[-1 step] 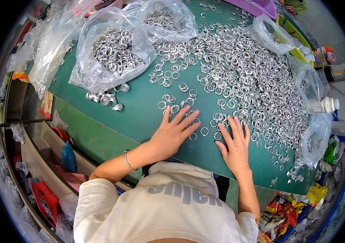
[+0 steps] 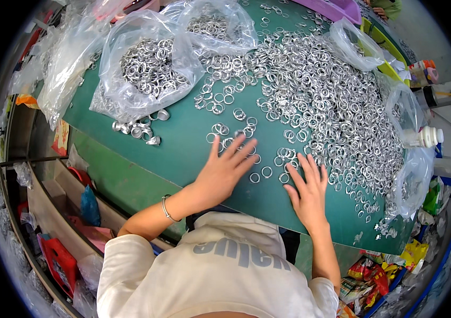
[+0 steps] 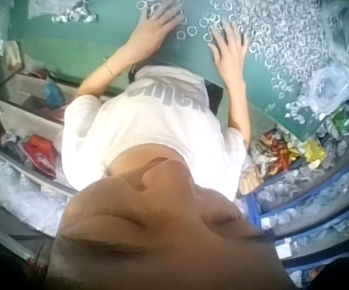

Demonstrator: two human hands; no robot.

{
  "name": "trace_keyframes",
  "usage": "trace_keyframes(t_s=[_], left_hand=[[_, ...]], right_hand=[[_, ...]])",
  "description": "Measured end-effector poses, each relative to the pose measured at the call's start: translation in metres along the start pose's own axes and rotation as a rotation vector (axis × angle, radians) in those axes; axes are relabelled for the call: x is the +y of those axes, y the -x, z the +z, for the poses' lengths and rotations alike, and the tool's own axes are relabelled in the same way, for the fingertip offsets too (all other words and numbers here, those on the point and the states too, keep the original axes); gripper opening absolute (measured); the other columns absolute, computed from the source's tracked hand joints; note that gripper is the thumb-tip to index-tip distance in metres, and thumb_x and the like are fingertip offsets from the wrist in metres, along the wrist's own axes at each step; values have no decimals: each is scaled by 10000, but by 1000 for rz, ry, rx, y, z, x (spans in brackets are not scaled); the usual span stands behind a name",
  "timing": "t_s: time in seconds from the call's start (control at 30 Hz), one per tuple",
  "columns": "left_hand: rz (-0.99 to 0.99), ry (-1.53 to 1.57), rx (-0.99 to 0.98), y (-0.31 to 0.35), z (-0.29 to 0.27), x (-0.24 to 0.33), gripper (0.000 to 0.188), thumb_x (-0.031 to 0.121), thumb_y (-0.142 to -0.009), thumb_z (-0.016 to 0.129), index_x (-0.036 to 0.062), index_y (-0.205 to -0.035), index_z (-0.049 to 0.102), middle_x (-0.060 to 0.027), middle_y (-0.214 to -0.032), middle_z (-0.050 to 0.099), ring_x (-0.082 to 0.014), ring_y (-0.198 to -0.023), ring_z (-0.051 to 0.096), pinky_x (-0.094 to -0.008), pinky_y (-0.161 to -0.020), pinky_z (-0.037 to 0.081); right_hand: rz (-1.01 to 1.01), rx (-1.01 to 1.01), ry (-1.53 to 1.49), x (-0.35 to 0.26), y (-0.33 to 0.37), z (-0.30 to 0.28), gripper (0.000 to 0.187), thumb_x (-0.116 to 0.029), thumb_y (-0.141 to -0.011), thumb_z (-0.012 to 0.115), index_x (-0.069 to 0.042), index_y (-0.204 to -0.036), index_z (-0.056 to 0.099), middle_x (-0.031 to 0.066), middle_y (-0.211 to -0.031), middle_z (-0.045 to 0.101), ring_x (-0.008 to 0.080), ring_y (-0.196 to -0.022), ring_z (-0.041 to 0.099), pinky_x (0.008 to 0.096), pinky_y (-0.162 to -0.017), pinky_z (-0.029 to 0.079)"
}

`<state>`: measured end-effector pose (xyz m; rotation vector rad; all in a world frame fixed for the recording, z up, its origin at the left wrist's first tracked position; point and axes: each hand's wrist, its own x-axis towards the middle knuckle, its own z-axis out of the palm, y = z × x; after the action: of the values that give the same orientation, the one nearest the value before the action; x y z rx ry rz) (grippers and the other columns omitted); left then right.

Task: The person sorts small metal rings on a green work surface by hand, grouping them into clusters and then scooping a handful into a small plastic bag.

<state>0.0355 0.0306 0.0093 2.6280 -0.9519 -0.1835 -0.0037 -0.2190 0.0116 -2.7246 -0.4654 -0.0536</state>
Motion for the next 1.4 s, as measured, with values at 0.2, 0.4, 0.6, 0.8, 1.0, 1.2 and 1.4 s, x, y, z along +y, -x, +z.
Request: trace_keyframes(t_s=[0.2, 0.4, 0.6, 0.8, 1.0, 1.2, 1.4], left_hand=[[-16, 283, 236, 3, 6, -2, 439, -49, -822, 581, 27, -1254, 555, -144, -1424, 461, -333, -1380, 370, -577, -1121, 238], [-16, 91, 162, 6, 12, 19, 453, -58, -807, 568, -5, -1257, 557, -147, -1419, 470, -340, -1355, 402, -576, -1115, 247], [16, 305, 196, 12, 15, 21, 422, -59, -805, 587, -20, -1225, 568, -181, -1400, 478, -350, -1349, 404, -530, -1108, 296], [86, 463, 182, 15, 24, 37, 431, -54, -802, 606, -18, -1230, 561, -187, -1384, 479, -363, -1324, 426, -482, -1089, 353], [12, 442, 260, 8, 16, 37, 438, 10, -794, 679, 12, -1219, 572, -156, -1385, 476, -352, -1263, 465, -450, -1023, 392], [-135, 307, 335, 10, 9, 40, 464, 88, -747, 758, 56, -1182, 599, -104, -1193, 544, -293, -1037, 516, -395, -849, 392], [-118, 322, 312, 9, 18, 34, 392, 80, -738, 762, 66, -1103, 617, -76, -1084, 544, -255, -916, 503, -384, -760, 370]], right_hand=[[72, 206, -55, 7, 10, -12, 371, -101, -824, 681, -78, -1192, 636, 114, -1289, 561, 338, -1288, 451, 500, -1063, 285], [2, 40, 91, -18, -23, 3, 383, -120, -866, 643, -69, -1240, 582, 86, -1386, 477, 343, -1369, 350, 554, -1084, 255], [10, 36, -61, -10, 5, -5, 291, -91, -826, 662, -44, -1112, 625, 104, -1340, 496, 344, -1336, 378, 570, -1083, 230], [15, 72, -112, -32, 19, 2, 317, -73, -826, 647, -23, -1139, 625, 157, -1344, 498, 383, -1314, 401, 546, -1064, 287], [93, 187, -94, -22, 20, -1, 309, -80, -821, 655, -38, -1127, 646, 155, -1331, 510, 379, -1294, 415, 541, -1048, 286], [110, 197, -101, -21, 30, 6, 294, -116, -807, 684, -86, -1098, 667, 121, -1343, 500, 355, -1321, 385, 545, -1066, 236], [134, 123, 59, -20, 25, 7, 268, -123, -816, 680, -125, -1084, 679, 99, -1364, 494, 361, -1339, 369, 578, -1059, 218]])
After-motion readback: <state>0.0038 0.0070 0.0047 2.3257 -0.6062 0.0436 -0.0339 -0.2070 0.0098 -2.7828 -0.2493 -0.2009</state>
